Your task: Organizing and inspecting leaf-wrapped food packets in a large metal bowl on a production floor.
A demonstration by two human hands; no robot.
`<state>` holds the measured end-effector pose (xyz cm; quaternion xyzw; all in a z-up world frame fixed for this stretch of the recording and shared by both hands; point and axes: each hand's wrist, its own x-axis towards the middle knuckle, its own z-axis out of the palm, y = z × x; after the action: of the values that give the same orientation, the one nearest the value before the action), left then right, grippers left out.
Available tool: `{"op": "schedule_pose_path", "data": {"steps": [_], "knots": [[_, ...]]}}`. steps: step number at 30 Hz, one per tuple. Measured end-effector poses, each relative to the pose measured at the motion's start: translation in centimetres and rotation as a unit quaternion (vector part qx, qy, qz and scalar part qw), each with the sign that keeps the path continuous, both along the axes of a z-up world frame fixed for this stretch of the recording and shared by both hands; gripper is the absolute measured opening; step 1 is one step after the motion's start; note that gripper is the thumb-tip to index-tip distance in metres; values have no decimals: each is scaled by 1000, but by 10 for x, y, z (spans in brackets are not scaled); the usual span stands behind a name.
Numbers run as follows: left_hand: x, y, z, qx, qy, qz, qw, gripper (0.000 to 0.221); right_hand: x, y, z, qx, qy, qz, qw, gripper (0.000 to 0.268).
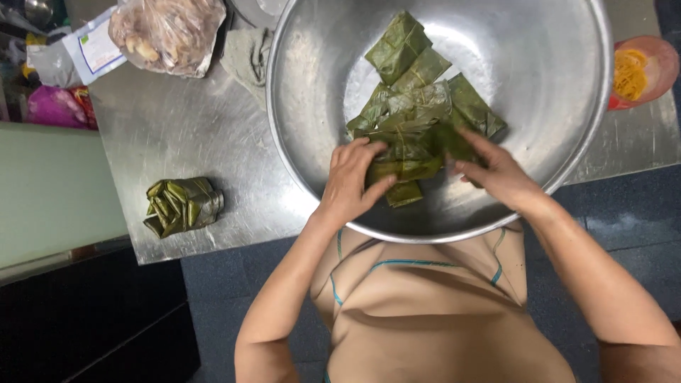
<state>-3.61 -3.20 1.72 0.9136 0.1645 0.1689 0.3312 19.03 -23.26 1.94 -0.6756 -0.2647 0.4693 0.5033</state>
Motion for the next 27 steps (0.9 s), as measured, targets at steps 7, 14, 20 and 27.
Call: {"op": "schedule_pose_path", "data": {"steps": [7,14,20,27], "knots": [[46,-33,-15,173,-34,81,981,30,21,-11,5,11,-109,11,994,51],[61,-54,-42,235,36,196,951,23,8,-7,25,94,-168,33,981,57],[61,-35,-38,54,63,197,977,18,9,0,41,115,-287,90,947,58],[36,-11,-19,-298,-30,124,946,7,21,20,62,91,-379,236,890,44]]}}
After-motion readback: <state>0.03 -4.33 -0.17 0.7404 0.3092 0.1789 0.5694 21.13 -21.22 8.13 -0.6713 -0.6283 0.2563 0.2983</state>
